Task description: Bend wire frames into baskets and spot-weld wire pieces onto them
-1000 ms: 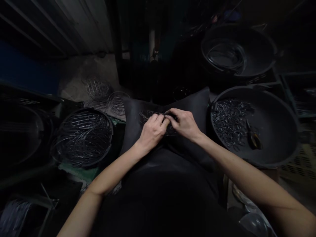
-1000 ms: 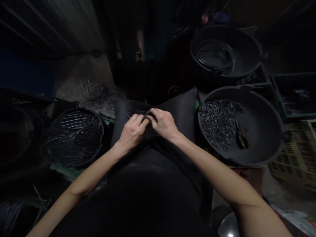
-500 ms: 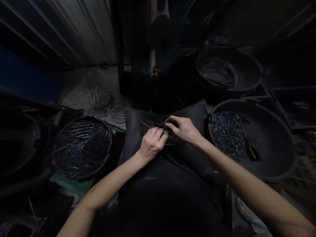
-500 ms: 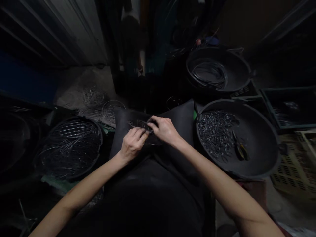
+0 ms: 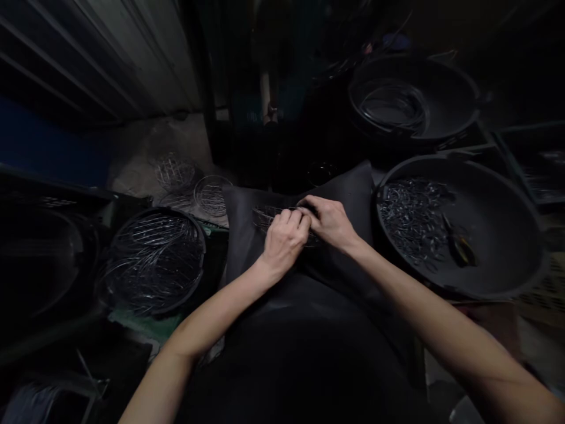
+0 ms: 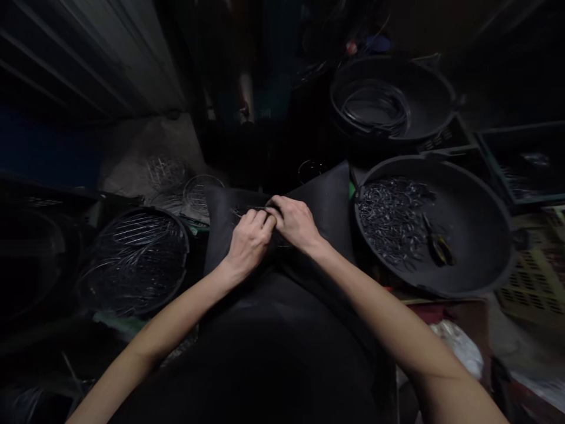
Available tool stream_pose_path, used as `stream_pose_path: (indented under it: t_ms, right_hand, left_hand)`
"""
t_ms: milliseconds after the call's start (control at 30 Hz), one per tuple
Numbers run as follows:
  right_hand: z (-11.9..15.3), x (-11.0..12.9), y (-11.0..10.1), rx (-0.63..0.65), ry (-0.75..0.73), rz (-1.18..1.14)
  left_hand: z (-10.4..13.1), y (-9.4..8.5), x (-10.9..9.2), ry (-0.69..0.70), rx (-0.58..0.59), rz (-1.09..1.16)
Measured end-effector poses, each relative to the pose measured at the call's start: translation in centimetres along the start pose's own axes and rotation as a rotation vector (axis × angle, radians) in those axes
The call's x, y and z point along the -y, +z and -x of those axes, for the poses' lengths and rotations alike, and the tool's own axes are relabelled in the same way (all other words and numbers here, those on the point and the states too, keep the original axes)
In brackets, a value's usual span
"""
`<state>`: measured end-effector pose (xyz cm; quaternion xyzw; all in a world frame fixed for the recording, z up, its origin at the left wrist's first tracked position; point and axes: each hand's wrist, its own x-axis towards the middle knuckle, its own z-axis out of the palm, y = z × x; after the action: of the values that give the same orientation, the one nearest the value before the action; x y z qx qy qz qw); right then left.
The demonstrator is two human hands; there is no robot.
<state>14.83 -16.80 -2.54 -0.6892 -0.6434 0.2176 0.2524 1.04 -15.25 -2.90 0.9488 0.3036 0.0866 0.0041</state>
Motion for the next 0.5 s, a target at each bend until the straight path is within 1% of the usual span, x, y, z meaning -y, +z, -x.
stream_pose_path:
  t_ms: [67,167,233,300,367,433,467,500]
  right_hand:
    - [0.1,0.0,0.1,-0.011,-0.008,-0.008]
    - [0.8,0.2,0.7,-0.042,-0.023,-0.027]
    - [1.2,0.3,0.9,-0.05,-0.028,-0.04]
    - [1.2,0.3,0.5,-0.079,-0.012,-0.043]
    - [0.7,0.1,-1.0,-0.211,0.055,-0.024]
    - [-0.3,0.0,-3.2,-0.37,0.128,-0.003]
    - [-0.8,0.0,-4.4,-0.415,0.141,-0.01]
    - [-1.1,0.1,-5.6,-0.427,0.137,-0.032]
  left_hand:
    - [-0.3,-0.4,0.1,-0.005,0.073,0.024]
    - [-0.4,-1.2,0.2,0.018,0.138,0.033]
    - [0.1,-1.6,0.2,0.036,0.157,0.033]
    - [1.4,-1.7,0.0,0.05,0.18,0.052]
    - [3.2,-1.2,-0.4,0.079,0.232,0.107]
    - [5.1,-0.3,-0.8,0.105,0.293,0.156]
    - [5.9,0.2,-0.8,0.104,0.305,0.16]
    - [6.4,0.6,-0.8,0.097,0.299,0.151]
